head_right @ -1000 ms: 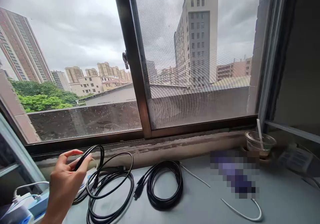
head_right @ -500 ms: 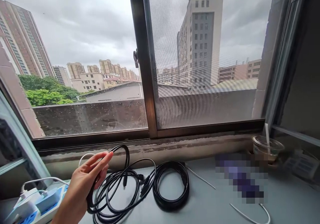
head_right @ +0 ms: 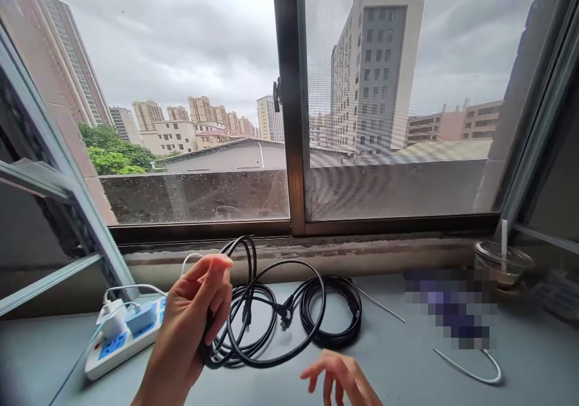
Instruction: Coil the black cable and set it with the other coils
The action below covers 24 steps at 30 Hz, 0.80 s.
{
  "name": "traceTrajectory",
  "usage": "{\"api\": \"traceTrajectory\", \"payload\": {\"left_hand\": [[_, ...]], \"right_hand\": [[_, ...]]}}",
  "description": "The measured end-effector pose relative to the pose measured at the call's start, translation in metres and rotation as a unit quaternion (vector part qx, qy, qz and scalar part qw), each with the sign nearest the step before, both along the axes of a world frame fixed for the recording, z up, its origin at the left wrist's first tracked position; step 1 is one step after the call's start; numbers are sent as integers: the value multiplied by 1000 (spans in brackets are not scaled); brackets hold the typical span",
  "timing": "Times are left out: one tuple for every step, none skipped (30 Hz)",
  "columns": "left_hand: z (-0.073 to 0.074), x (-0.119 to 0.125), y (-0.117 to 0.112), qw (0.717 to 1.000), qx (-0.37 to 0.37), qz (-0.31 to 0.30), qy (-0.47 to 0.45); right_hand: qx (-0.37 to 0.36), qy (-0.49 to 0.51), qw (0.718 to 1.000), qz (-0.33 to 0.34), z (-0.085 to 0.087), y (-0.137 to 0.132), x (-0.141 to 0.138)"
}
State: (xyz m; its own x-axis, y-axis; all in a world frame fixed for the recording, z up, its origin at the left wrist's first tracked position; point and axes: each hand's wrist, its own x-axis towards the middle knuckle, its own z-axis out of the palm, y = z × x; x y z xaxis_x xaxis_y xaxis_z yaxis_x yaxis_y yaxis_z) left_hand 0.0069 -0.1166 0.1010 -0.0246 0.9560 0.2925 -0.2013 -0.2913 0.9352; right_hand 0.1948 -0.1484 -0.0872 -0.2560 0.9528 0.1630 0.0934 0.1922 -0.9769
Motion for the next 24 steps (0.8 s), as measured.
{"api": "traceTrajectory", "payload": {"left_hand": [[0,1,-2,1000,17,-10,5],[-1,3,-5,999,38,-16,10],[-2,5,-7,998,62,-19,15],[-3,7,-8,996,89,-15,19],[-4,10,-10,993,115,-7,20],[-4,11,-11,990,137,7,19],[-5,13,-12,988,154,28,12],[-5,14,-13,985,165,55,0],[-6,14,-13,981,172,84,-16],[-5,14,-12,978,175,112,-34],[-5,12,-11,974,175,136,-50],[-4,10,-9,970,176,153,-64],[-4,8,-6,968,177,163,-74],[-3,5,-3,967,177,167,-81],[-2,1,1,966,175,168,-88],[-2,-2,4,966,172,166,-95],[-1,-5,8,966,170,165,-100],[-1,-8,10,966,169,165,-103],[0,-11,13,966,170,165,-100],[0,-13,15,967,171,167,-89],[1,-16,16,968,170,170,-73],[2,-19,18,969,166,177,-56],[3,-22,19,969,157,186,-43],[4,-25,20,969,144,195,-38]], "right_hand": [[24,27,998,55,13,-1,-3],[58,57,993,83,28,-3,-6],[90,67,991,79,45,-5,-9],[116,66,990,52,63,-7,-14],[129,66,989,14,81,-9,-19],[121,74,990,-24,98,-10,-24],[105,96,988,-54,114,-11,-30],[101,137,982,-76,127,-11,-35],[105,192,973,-78,139,-12,-40],[106,247,960,-78,149,-13,-43],[105,291,948,-69,157,-14,-45],[107,321,939,-58,163,-17,-45],[112,340,932,-55,169,-20,-44],[116,349,928,-61,173,-23,-40],[120,350,927,-69,176,-26,-35],[121,347,926,-85,178,-29,-29],[117,341,928,-98,180,-31,-21],[110,332,930,-108,181,-31,-13],[100,323,933,-119,181,-31,-6],[90,314,936,-129,181,-30,2],[83,307,938,-139,182,-29,9],[79,302,938,-149,182,-27,15],[78,298,939,-153,182,-25,22],[78,296,939,-156,182,-23,28]]}}
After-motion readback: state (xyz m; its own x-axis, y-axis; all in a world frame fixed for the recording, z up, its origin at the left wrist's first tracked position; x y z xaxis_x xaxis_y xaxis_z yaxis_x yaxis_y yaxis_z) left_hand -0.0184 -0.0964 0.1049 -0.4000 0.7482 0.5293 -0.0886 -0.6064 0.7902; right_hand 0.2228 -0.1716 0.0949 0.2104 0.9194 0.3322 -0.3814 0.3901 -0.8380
